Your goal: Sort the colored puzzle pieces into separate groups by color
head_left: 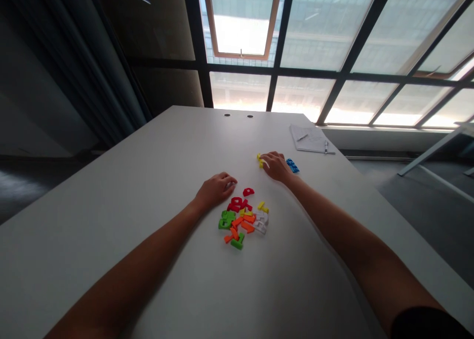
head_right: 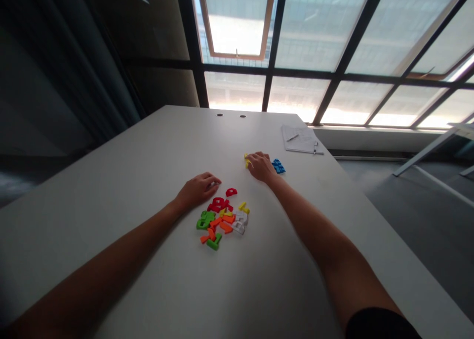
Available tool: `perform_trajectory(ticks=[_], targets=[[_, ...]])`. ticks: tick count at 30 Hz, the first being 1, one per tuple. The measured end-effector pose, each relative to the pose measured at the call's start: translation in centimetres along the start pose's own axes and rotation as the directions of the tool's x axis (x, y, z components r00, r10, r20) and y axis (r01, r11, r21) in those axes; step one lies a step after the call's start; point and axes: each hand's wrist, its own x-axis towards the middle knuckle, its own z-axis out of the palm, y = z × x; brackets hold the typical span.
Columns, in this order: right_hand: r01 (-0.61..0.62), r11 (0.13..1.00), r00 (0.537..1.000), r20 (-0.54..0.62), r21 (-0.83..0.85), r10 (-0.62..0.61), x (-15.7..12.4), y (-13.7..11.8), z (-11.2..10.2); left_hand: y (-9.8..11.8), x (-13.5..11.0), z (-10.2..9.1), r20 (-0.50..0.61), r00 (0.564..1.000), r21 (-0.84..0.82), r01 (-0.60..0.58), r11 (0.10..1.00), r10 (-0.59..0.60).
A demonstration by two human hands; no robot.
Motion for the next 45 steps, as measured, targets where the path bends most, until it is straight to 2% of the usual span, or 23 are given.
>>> perform_trajectory(ticks=[5, 11, 18, 23, 30, 39, 45], targets=[[-0.059, 0.998, 0.994, 0.093, -0.005, 0.059, 1.5, 1.4, 1.5, 0.1, -0.1, -0.1, 0.010, 1.000, -0.013, 0.000, 1.000, 0.001], [-0.184, 0.982, 0.982, 0.047, -0.040, 0.186, 1.3, 2.4, 2.4, 0.0, 0.0, -0.1, 0.014, 1.000, -0.017, -0.012, 1.000, 0.012], [-0.271, 0.961, 0.962, 0.027, -0.059, 0.273, 0.6, 1.3, 1.9, 0.0, 0.0, 0.0, 0.016, 1.000, -0.004, -0.012, 1.000, 0.012], [-0.326, 0.940, 0.940, 0.070, -0.097, 0.333, 0.1, 0.5, 1.6, 0.0, -0.1, 0.1, 0.002, 1.000, 0.016, -0.013, 1.000, 0.013], [-0.365, 0.927, 0.925, 0.082, -0.092, 0.372, -0.4, -0.1, 1.9, 0.1, -0.1, 0.1, -0.004, 1.000, 0.029, -0.016, 0.999, 0.016], [-0.384, 0.923, 0.922, 0.036, -0.038, 0.385, -0.6, 0.1, 2.6, 0.0, -0.1, 0.2, -0.010, 1.000, 0.035, -0.020, 0.999, 0.021], [-0.430, 0.901, 0.903, -0.001, -0.055, 0.430, -0.7, 0.3, 2.9, 0.1, -0.1, 0.2, -0.010, 1.000, 0.024, -0.019, 1.000, 0.020]])
